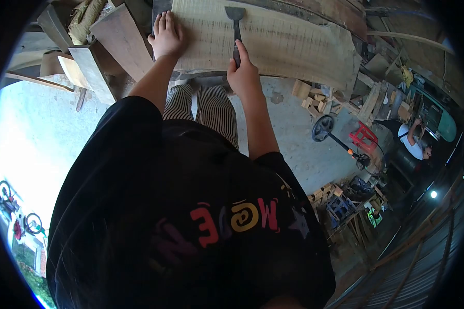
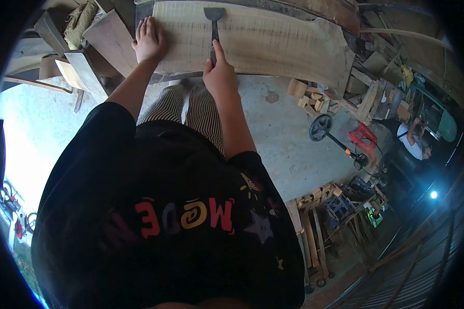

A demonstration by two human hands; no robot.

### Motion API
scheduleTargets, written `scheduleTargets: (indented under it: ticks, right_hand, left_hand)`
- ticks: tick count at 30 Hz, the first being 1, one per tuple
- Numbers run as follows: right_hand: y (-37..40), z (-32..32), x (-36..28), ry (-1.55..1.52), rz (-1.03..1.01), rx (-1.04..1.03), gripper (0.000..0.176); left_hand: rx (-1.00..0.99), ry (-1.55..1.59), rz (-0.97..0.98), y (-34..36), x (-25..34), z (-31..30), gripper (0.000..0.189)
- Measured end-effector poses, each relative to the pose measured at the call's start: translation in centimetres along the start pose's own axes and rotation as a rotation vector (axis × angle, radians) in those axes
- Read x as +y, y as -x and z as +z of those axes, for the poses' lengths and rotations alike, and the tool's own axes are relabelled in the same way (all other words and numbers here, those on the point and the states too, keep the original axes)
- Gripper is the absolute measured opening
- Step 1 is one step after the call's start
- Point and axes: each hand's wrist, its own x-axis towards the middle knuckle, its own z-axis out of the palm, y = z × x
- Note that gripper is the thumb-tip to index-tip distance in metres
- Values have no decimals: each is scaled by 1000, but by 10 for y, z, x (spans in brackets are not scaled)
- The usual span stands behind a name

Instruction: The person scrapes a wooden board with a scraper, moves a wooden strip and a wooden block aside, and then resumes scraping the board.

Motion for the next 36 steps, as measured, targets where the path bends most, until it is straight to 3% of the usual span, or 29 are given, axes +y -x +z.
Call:
scheduleTargets:
  ticks: [5,7,13,15,19,21,23,26,27,28,29,31,36]
  right_hand:
    - [10,8,11,39,-155,136,57]
    - [33,11,7,-7,56,-39,55]
    - [-20,17,-10,-78,-29,61,54]
    - [-42,5,-22,-54,86,-16,53]
    - [-3,7,-5,-19,-11,23,55]
    - [36,17,13,-73,-17,-32,57]
    - [76,39,46,-108,-176,67,58]
    - [124,24,55,-132,-219,31,58]
    - [135,13,53,-107,-107,-113,57]
    - [139,8,52,-83,9,-257,55]
    - [139,13,54,-90,14,-259,55]
    - [137,23,60,-63,-121,-126,54]
    - [99,32,30,-72,-56,-82,55]
  left_hand:
    - [71,140,15,2,-4,1,55]
    - [74,40,-138,4,-2,-3,56]
    - [158,95,-357,3,5,-7,68]
    - [22,117,-661,-3,6,-12,67]
    - [-82,191,-626,-8,2,-13,57]
    - [-40,216,-642,-7,7,-18,53]
    - [-58,223,-627,-6,10,-26,51]
    - [-53,207,-628,-6,10,-25,49]
    - [-52,202,-628,-6,9,-24,49]
    - [-49,202,-629,-6,9,-23,49]
    - [-49,201,-628,-6,9,-23,49]
    - [-53,186,-626,-6,9,-22,49]
    - [-44,168,-607,-11,7,-21,49]
